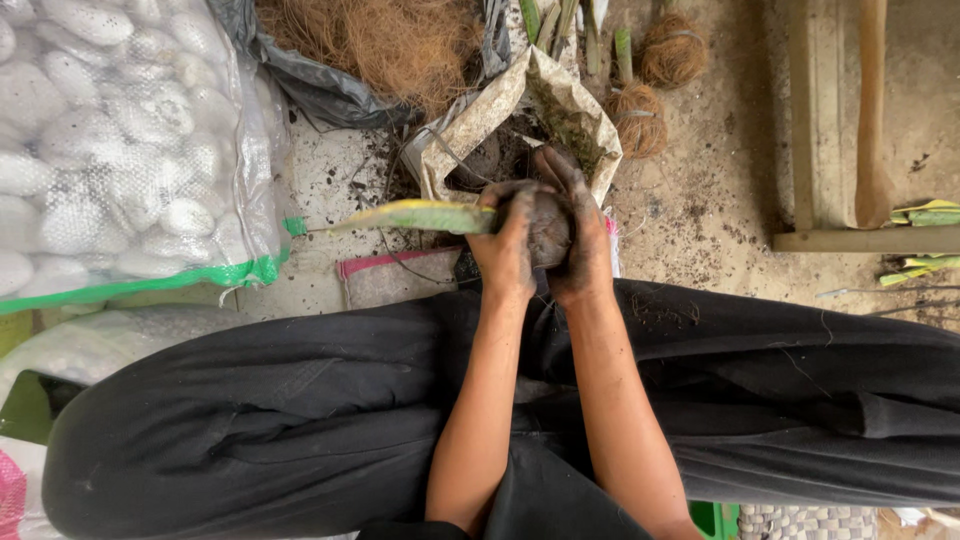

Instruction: The person sits cross-legged and wraps a small plant with a long leaf in a ball of dark soil or compost. They repeatedly press and shape the soil around the plant base with both hands, occasionally adding more soil from a nearby sack.

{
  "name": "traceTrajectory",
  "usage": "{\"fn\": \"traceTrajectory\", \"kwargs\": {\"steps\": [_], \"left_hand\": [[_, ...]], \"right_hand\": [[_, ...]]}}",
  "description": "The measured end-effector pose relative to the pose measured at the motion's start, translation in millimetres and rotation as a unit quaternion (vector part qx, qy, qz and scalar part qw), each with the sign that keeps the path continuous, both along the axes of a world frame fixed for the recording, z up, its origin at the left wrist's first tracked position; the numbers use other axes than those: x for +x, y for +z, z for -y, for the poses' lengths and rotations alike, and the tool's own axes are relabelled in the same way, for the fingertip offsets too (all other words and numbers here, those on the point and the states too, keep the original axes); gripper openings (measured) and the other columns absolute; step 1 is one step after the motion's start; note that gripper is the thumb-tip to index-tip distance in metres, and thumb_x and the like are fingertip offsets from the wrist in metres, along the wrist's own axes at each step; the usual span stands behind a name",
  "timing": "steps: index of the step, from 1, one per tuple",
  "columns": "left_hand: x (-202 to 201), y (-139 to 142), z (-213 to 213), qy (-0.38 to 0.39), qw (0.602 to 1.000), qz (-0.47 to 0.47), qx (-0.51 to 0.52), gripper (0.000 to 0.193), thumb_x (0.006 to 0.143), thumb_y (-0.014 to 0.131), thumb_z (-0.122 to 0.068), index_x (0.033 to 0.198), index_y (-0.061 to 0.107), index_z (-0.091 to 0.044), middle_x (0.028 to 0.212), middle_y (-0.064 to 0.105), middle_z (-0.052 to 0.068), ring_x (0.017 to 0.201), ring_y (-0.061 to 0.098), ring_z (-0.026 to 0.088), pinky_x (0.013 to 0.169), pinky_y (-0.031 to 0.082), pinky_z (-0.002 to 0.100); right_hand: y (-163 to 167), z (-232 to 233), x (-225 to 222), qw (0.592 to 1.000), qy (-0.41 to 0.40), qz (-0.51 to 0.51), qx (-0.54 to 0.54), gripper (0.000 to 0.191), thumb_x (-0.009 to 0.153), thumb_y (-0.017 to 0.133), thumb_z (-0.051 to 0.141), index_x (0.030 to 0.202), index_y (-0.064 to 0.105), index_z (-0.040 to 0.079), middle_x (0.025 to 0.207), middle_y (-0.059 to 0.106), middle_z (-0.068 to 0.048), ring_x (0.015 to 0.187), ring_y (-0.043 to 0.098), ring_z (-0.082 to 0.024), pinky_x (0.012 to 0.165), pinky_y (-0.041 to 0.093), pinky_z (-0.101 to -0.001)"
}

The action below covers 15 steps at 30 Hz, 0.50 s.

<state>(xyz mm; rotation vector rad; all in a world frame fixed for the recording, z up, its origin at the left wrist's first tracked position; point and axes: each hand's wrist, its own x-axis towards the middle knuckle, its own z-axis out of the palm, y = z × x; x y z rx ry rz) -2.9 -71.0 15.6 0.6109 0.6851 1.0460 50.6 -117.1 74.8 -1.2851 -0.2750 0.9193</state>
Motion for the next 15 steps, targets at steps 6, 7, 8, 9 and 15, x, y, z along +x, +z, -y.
{"fn": "traceTrajectory", "kwargs": {"steps": [6,7,8,9,15], "left_hand": [[-12,28,-7,-0.052,0.991,-0.022,0.120,0.034,0.100,0.064,-0.041,0.118,0.067,-0.011,0.135,0.065,-0.001,0.133,0.057,0.016,0.121,0.039,0.039],[-13,30,-10,-0.072,0.994,0.008,0.083,0.036,0.099,0.063,-0.041,0.119,0.068,-0.012,0.133,0.067,0.001,0.130,0.060,0.018,0.118,0.042,0.040],[-14,31,-13,-0.090,0.994,0.038,0.045,0.038,0.098,0.062,-0.042,0.120,0.068,-0.012,0.131,0.068,0.003,0.127,0.062,0.021,0.115,0.045,0.042],[-14,30,-13,-0.108,0.992,0.068,0.005,0.039,0.097,0.061,-0.042,0.121,0.068,-0.012,0.129,0.070,0.005,0.124,0.065,0.023,0.112,0.048,0.044],[-11,4,-12,0.030,0.985,0.146,-0.090,0.033,0.102,0.053,-0.038,0.110,0.068,-0.009,0.112,0.073,0.012,0.104,0.074,0.027,0.096,0.061,0.049]], "right_hand": [[-6,3,-4,0.988,-0.018,0.104,0.115,0.084,0.095,0.064,0.056,0.154,0.048,-0.002,0.165,0.043,-0.023,0.155,0.041,-0.042,0.130,0.035,-0.0572],[-9,2,-3,0.982,-0.028,0.151,0.113,0.083,0.097,0.064,0.056,0.154,0.049,-0.002,0.167,0.043,-0.023,0.158,0.041,-0.041,0.133,0.033,-0.0567],[-13,2,-3,0.974,-0.022,0.195,0.111,0.080,0.101,0.059,0.056,0.155,0.050,-0.002,0.168,0.041,-0.022,0.159,0.038,-0.038,0.134,0.030,-0.0552],[-17,4,-4,0.965,-0.015,0.238,0.105,0.078,0.104,0.053,0.057,0.157,0.051,-0.001,0.169,0.039,-0.021,0.160,0.035,-0.035,0.136,0.027,-0.0536],[-34,0,19,0.975,-0.004,0.161,0.150,0.078,0.102,0.048,0.061,0.152,0.049,0.001,0.163,0.044,-0.019,0.151,0.046,-0.031,0.123,0.043,-0.0480]]}}
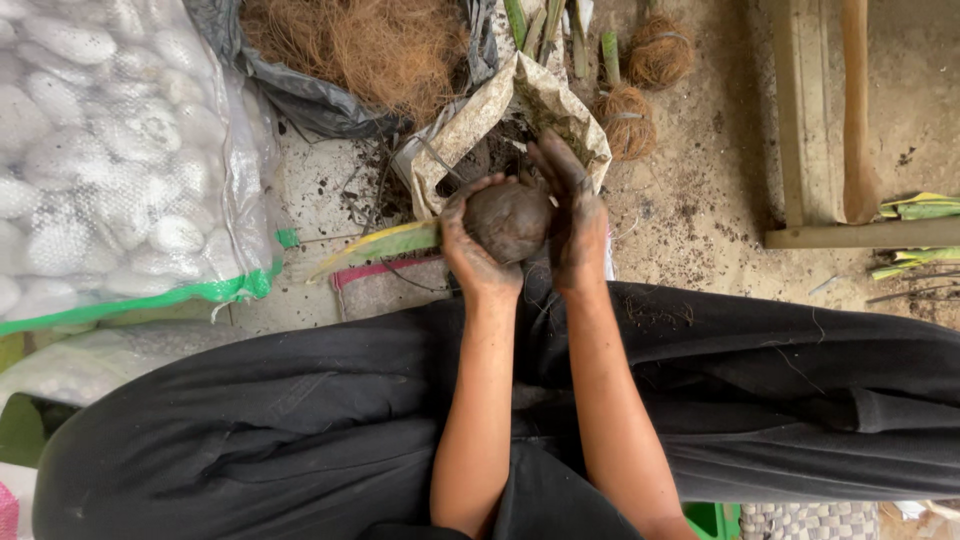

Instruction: The person sits cross-legged and wraps a small plant with a long leaf in a ball of dark soil or compost. They repeatedly press and shape the soil around the plant base with both hands, occasionally adding more soil from a nearby sack.

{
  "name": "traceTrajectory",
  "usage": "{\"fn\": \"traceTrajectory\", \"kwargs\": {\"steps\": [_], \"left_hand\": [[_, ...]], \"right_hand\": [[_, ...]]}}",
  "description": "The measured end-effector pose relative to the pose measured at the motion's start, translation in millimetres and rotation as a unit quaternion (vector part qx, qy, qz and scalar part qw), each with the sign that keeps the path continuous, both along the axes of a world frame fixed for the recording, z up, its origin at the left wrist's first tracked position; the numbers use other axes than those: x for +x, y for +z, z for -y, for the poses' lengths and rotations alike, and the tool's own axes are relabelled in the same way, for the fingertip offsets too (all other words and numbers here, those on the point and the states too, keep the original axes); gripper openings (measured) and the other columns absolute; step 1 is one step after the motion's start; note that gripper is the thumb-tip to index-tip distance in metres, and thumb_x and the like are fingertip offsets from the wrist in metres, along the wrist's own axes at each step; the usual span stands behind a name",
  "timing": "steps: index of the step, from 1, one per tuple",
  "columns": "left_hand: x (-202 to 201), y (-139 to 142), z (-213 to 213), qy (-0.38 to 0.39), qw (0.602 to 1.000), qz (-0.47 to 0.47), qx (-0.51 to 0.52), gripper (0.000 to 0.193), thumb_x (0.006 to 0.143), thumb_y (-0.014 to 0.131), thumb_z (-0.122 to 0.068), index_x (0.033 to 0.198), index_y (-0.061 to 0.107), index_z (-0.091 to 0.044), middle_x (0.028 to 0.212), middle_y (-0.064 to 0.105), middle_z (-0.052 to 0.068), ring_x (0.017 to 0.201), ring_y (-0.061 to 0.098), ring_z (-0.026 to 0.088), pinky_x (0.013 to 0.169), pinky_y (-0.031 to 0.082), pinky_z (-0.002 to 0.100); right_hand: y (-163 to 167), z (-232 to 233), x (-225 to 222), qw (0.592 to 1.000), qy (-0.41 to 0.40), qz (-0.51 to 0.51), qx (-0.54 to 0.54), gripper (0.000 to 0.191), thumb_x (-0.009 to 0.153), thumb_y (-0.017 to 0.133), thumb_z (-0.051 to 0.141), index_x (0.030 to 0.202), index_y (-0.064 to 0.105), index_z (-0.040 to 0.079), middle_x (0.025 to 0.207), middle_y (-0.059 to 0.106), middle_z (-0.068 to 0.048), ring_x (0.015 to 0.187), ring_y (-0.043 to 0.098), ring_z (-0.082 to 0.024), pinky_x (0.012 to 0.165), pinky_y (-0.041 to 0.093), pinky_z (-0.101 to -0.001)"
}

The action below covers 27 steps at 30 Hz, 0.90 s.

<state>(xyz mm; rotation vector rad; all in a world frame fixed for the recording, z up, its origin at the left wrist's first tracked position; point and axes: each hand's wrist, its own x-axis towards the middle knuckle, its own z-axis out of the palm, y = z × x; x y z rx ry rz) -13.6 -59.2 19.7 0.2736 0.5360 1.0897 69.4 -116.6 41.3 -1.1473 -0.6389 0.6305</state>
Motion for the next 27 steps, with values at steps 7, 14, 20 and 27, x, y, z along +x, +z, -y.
{"fn": "traceTrajectory", "kwargs": {"steps": [7,14,20,27], "left_hand": [[-19,-15,-28,0.062,0.996,-0.058,-0.009,0.030,0.098,0.050,-0.030,0.110,0.064,-0.006,0.110,0.070,0.014,0.104,0.071,0.028,0.096,0.059,0.047],[-23,-14,-29,0.013,0.999,-0.043,-0.003,0.035,0.100,0.050,-0.029,0.114,0.065,-0.001,0.113,0.070,0.016,0.107,0.070,0.028,0.097,0.059,0.045],[-7,-25,-32,-0.057,0.995,-0.076,-0.041,0.032,0.097,0.053,-0.028,0.110,0.067,-0.003,0.106,0.074,0.018,0.099,0.072,0.027,0.086,0.062,0.043],[-5,-32,-28,-0.037,0.991,-0.085,-0.093,0.028,0.101,0.053,-0.025,0.105,0.068,-0.001,0.101,0.074,0.021,0.089,0.073,0.028,0.073,0.064,0.043]], "right_hand": [[-24,-25,47,0.948,-0.098,0.070,-0.294,0.039,0.097,0.063,0.023,0.129,0.069,0.002,0.123,0.076,-0.016,0.116,0.071,-0.026,0.106,0.055,-0.0383],[-47,-44,4,0.896,0.101,0.273,-0.337,0.043,0.079,0.076,0.013,0.120,0.071,0.000,0.106,0.077,-0.020,0.098,0.078,-0.027,0.092,0.058,-0.0382],[-52,-58,41,0.848,-0.127,0.359,-0.368,0.042,0.087,0.073,0.014,0.128,0.073,0.010,0.134,0.069,-0.018,0.127,0.064,-0.033,0.114,0.049,-0.0444],[-57,-57,64,0.752,-0.040,0.343,-0.562,0.090,0.073,0.090,0.032,0.146,0.046,0.004,0.142,0.049,-0.027,0.133,0.044,-0.046,0.113,0.040,-0.0513]]}}
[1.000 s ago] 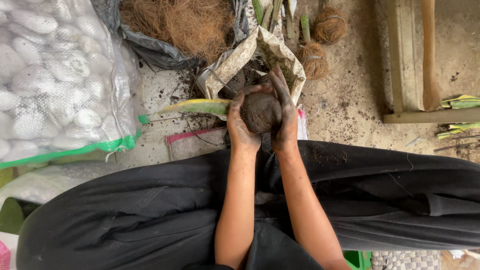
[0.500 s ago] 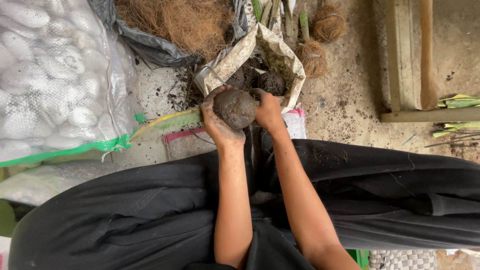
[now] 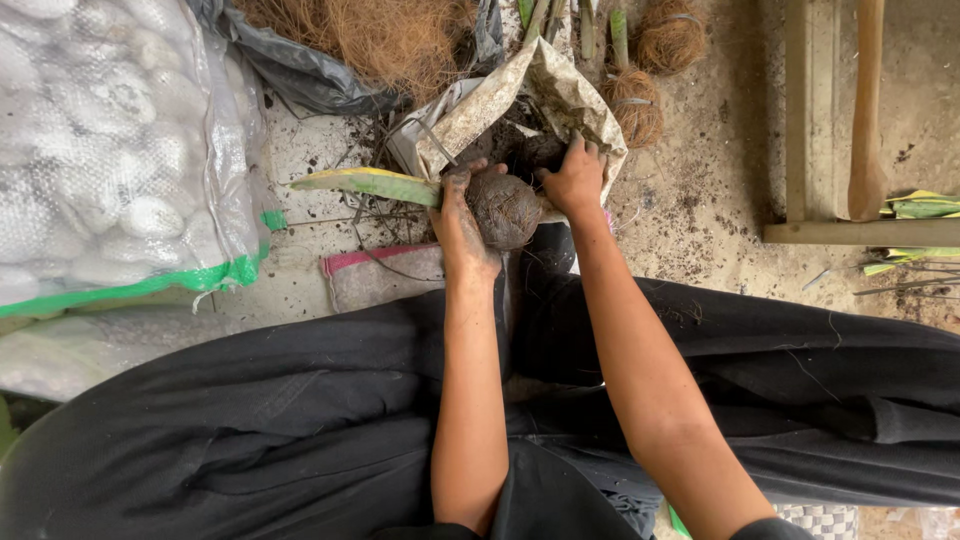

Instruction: The person sits cross-legged and wraps a small plant with a long leaf in a ball of dark soil or compost. They repeatedly press and shape the soil around the plant base with both hands, occasionally adding more soil from a nearby sack.

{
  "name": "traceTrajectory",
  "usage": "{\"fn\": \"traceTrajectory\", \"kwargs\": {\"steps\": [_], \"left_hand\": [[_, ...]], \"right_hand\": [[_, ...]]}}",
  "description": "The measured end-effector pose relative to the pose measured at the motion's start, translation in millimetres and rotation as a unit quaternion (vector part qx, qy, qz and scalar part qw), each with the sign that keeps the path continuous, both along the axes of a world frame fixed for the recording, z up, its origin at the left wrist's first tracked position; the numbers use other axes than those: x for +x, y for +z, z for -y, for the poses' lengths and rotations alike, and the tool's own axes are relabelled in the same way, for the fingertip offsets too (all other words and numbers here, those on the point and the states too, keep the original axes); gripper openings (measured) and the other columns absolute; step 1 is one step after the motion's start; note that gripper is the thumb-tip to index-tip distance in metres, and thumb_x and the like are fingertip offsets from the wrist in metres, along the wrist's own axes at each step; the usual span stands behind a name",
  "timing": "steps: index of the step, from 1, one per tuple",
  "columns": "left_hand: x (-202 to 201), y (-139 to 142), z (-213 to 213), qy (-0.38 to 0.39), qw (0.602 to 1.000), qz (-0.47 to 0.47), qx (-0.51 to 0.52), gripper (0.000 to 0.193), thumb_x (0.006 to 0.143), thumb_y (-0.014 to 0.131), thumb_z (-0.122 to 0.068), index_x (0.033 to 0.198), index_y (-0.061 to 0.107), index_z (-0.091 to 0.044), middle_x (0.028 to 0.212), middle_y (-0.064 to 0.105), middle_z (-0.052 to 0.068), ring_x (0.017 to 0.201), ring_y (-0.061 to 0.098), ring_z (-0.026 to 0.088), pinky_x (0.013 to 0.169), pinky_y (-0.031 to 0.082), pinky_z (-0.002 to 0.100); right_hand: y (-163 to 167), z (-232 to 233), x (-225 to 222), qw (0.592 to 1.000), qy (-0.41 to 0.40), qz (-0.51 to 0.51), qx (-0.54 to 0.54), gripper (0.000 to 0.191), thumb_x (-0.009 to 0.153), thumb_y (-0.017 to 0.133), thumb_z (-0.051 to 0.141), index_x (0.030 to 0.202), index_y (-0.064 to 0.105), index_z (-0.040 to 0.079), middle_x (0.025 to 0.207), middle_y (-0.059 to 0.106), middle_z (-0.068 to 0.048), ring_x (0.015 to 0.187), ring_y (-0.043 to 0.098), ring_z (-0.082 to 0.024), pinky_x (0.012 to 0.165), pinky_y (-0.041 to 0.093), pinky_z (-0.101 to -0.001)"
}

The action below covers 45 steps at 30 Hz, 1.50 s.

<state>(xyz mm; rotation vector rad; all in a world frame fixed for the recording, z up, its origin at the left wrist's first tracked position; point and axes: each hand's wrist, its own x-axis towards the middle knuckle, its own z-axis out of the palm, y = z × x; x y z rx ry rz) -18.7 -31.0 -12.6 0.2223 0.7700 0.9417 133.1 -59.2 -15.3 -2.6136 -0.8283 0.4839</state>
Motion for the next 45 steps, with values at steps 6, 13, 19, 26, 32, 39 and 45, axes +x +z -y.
{"fn": "traceTrajectory", "kwargs": {"steps": [6,13,19,26,32,39,45], "left_hand": [[-4,0,-1,0.011,1.000,0.016,0.019,0.024,0.098,0.054,-0.021,0.106,0.066,-0.001,0.103,0.073,0.020,0.095,0.073,0.027,0.080,0.064,0.043],[-7,4,1,0.017,0.999,0.012,0.043,0.024,0.101,0.056,-0.024,0.107,0.066,-0.004,0.105,0.072,0.020,0.096,0.071,0.027,0.080,0.062,0.044],[-6,0,-1,0.010,0.999,-0.005,0.030,0.024,0.100,0.057,-0.024,0.107,0.066,-0.003,0.105,0.073,0.020,0.097,0.071,0.027,0.082,0.061,0.043],[-8,-2,-1,0.006,0.999,0.030,0.017,0.032,0.100,0.055,-0.033,0.110,0.064,-0.004,0.110,0.069,0.018,0.104,0.070,0.029,0.087,0.061,0.048],[-11,3,-4,-0.013,0.999,-0.046,-0.014,0.040,0.099,0.048,-0.040,0.112,0.066,-0.008,0.115,0.068,0.010,0.106,0.068,0.022,0.089,0.060,0.046],[-7,-4,-3,0.005,0.999,-0.035,0.008,0.026,0.098,0.057,-0.033,0.117,0.059,-0.015,0.115,0.064,0.013,0.109,0.066,0.028,0.091,0.058,0.055],[-8,-9,-4,-0.023,0.997,-0.045,0.062,0.053,0.097,0.057,-0.047,0.132,0.054,-0.007,0.125,0.062,0.014,0.120,0.060,0.029,0.098,0.054,0.057]], "right_hand": [[9,7,-1,0.999,0.031,0.006,-0.010,0.080,0.072,0.092,0.031,0.140,0.056,0.010,0.141,0.049,-0.028,0.130,0.046,-0.047,0.109,0.042,-0.0523],[2,19,10,0.993,0.050,0.001,0.104,0.061,0.073,0.088,0.024,0.127,0.067,0.003,0.111,0.074,-0.022,0.100,0.072,-0.034,0.095,0.055,-0.0415],[4,25,10,0.986,-0.041,-0.056,0.149,0.045,0.083,0.084,0.021,0.118,0.071,-0.003,0.104,0.076,-0.022,0.095,0.075,-0.032,0.089,0.058,-0.0397],[12,22,12,0.979,-0.041,-0.078,0.183,0.039,0.084,0.081,0.018,0.118,0.073,0.001,0.111,0.077,-0.018,0.100,0.077,-0.027,0.093,0.059,-0.0378],[16,24,20,0.956,-0.062,-0.190,0.214,0.032,0.084,0.080,0.021,0.113,0.077,0.008,0.111,0.078,-0.009,0.101,0.074,-0.021,0.094,0.058,-0.0392],[38,16,28,0.788,-0.092,-0.429,0.433,0.025,0.091,0.080,0.018,0.109,0.073,0.002,0.097,0.078,-0.009,0.078,0.072,-0.017,0.072,0.063,-0.0329],[51,15,22,0.758,-0.121,-0.456,0.450,0.027,0.094,0.078,0.025,0.110,0.072,0.005,0.086,0.071,-0.001,0.065,0.061,-0.009,0.056,0.051,-0.0259]]}}
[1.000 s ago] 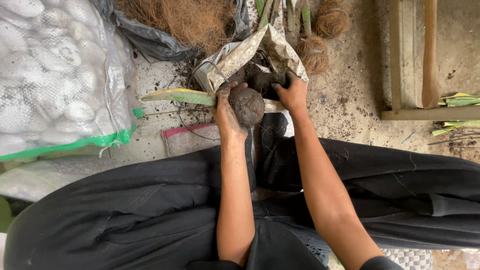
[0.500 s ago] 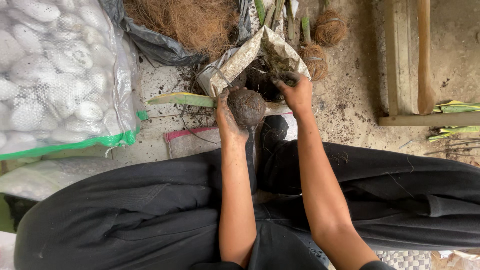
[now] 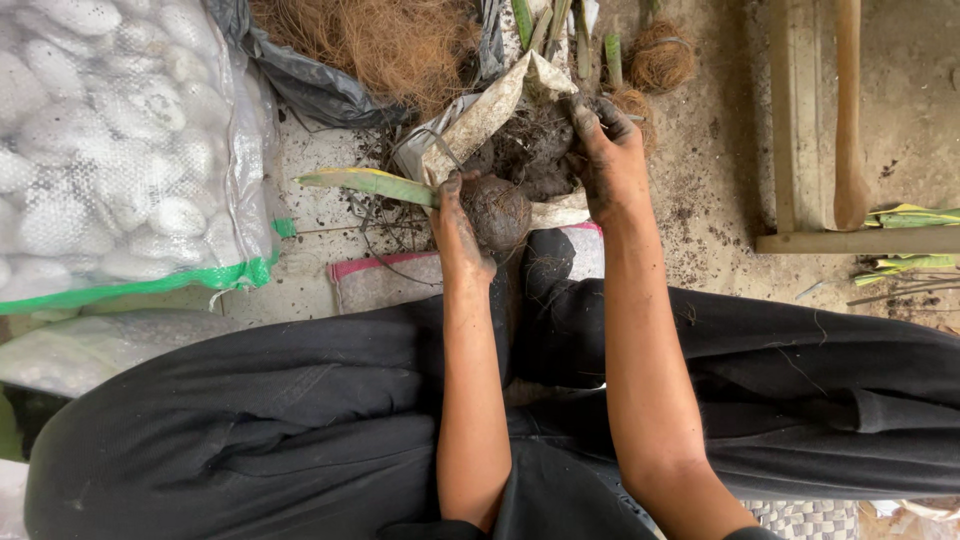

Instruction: The person sits cross-legged and wraps a small plant with a long leaf in a ball of dark soil or compost. They repeatedly press and shape the soil around the plant base with both hands, occasionally adding more soil from a nearby sack.

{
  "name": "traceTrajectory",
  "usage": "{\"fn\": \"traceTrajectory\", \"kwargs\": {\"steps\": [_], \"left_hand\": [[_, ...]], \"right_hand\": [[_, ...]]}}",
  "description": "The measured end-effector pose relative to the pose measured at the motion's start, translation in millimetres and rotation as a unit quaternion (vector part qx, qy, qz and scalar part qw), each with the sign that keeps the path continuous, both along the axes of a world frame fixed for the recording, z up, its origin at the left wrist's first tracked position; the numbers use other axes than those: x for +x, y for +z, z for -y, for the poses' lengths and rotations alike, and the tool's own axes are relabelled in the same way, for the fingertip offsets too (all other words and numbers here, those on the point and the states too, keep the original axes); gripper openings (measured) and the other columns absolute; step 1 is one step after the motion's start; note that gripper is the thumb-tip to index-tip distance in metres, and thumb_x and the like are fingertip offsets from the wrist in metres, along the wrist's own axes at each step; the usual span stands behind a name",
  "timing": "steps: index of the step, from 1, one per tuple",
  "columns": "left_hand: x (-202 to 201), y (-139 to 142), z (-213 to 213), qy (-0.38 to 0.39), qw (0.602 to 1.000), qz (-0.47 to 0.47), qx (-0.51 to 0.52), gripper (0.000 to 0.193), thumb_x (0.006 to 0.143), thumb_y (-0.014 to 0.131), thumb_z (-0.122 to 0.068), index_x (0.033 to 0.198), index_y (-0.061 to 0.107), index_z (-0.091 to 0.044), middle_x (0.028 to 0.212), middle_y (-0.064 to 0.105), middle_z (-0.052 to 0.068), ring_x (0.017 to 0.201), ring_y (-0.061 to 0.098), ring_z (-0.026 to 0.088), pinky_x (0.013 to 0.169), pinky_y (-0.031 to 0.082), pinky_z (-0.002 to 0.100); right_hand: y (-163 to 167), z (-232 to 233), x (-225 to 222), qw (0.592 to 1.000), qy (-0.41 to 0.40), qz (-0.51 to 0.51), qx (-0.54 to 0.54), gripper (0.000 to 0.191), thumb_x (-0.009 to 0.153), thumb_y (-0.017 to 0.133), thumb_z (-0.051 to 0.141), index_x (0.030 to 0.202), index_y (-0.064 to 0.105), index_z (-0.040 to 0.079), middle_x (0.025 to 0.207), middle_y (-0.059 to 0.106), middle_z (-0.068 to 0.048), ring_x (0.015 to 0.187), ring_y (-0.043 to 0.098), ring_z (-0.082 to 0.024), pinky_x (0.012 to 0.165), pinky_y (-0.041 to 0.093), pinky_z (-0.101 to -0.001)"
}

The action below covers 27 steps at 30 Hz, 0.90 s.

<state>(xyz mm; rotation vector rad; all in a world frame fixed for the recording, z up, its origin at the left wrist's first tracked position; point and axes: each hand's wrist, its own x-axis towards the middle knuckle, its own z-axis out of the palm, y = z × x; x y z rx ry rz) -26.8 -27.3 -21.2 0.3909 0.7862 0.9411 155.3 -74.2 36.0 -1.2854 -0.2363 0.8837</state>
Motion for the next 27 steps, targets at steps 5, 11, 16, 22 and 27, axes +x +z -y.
{"fn": "traceTrajectory", "kwargs": {"steps": [5,11,16,22,27], "left_hand": [[3,-7,-4,-0.040,0.996,-0.076,-0.029,0.087,0.088,0.052,-0.063,0.157,0.024,-0.020,0.160,0.027,0.015,0.149,0.028,0.033,0.112,0.035,0.065],[8,-15,-1,-0.088,0.991,-0.096,0.034,0.103,0.087,0.040,-0.079,0.165,0.006,-0.021,0.174,-0.002,0.012,0.158,0.002,0.033,0.121,0.009,0.064],[12,-7,4,-0.132,0.982,-0.129,0.052,0.110,0.082,0.040,-0.081,0.165,0.006,-0.018,0.172,0.001,0.015,0.157,0.003,0.035,0.119,0.009,0.066],[17,-5,10,-0.106,0.988,-0.109,0.029,0.106,0.086,0.068,-0.055,0.157,0.014,0.001,0.161,0.026,0.029,0.150,0.026,0.036,0.120,0.023,0.058],[22,-18,14,-0.038,0.994,0.035,0.101,0.056,0.098,0.077,-0.009,0.139,0.047,0.014,0.122,0.062,0.017,0.109,0.061,0.021,0.094,0.053,0.034]], "right_hand": [[21,0,-4,0.999,0.031,0.029,0.001,0.028,0.098,0.076,0.028,0.110,0.073,0.003,0.073,0.062,-0.001,0.056,0.054,-0.009,0.050,0.045,-0.0226],[51,7,-30,0.985,0.098,0.111,-0.089,0.028,0.097,0.069,0.023,0.112,0.069,0.000,0.078,0.072,-0.001,0.053,0.057,-0.008,0.046,0.048,-0.0255],[42,2,-57,0.974,0.090,0.187,-0.095,0.030,0.098,0.070,0.021,0.117,0.068,-0.002,0.087,0.072,-0.007,0.068,0.065,-0.012,0.062,0.057,-0.0276],[15,6,-62,0.948,0.091,0.300,-0.058,0.033,0.098,0.070,0.016,0.123,0.066,-0.004,0.113,0.072,-0.014,0.097,0.068,-0.020,0.086,0.057,-0.0337],[3,11,-66,0.976,0.069,0.184,-0.091,0.048,0.099,0.070,0.027,0.136,0.057,0.000,0.131,0.062,-0.017,0.121,0.061,-0.028,0.104,0.052,-0.0400]]}}
